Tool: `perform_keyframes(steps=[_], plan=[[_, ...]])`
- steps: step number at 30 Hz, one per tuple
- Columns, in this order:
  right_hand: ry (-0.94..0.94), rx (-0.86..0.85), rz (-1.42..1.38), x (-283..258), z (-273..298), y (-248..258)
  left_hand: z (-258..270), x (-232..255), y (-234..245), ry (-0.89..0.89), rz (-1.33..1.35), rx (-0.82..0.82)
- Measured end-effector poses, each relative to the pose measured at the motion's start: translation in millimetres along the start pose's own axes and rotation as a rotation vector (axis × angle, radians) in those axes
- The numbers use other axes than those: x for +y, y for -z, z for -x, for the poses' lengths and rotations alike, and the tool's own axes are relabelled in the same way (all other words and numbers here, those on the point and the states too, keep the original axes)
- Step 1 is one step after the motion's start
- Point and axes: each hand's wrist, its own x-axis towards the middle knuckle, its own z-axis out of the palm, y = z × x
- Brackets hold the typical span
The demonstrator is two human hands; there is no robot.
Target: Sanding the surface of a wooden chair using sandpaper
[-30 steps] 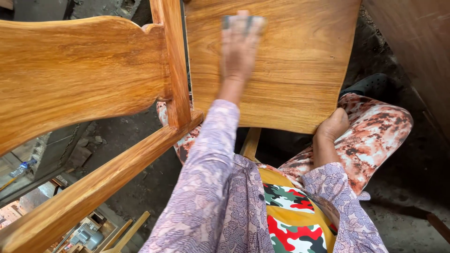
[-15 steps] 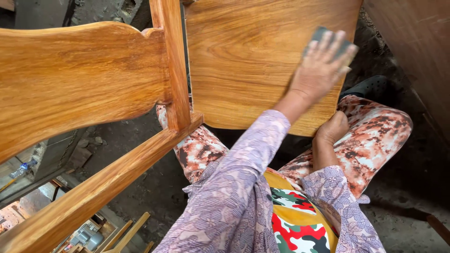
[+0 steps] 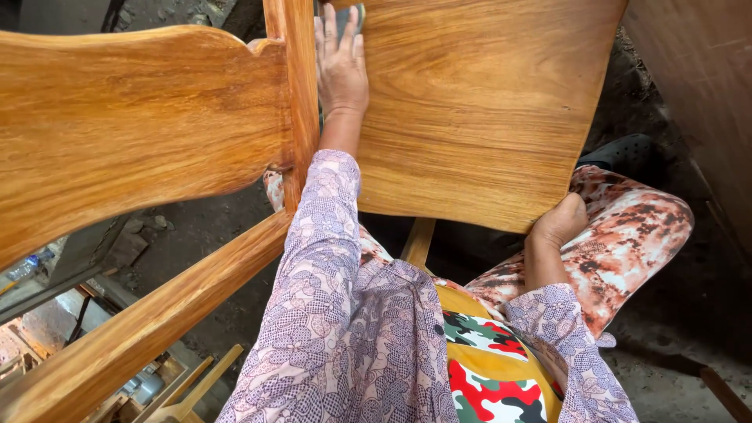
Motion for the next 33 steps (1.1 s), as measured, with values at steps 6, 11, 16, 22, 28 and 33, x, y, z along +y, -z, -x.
perform_keyframes(steps=[6,11,16,22,28,33], plan=[[0.030,-0.027,-0.028,-4,4,0,-20,94,15,0.482,-0.013,-0.087],[0.033,-0.016,-0.026,0,4,2,19,243,-56,-0.280,-0.159,-0.010],[0.039,-0.051,-0.027,9,-1,1,22,312,-56,-0.499,-0.189,-0.304],[0.147,-0.032,0.019,23,-8,1,-52,178,-52,-0.547,0.169,0.003],[0.138,-0.062,0.033,14,-3,2,-68,79,-12,0.021,0.028,-0.037],[0.079,-0.044,-0.075,3,5,2,-68,156,-35,-0.081,0.113,0.362]])
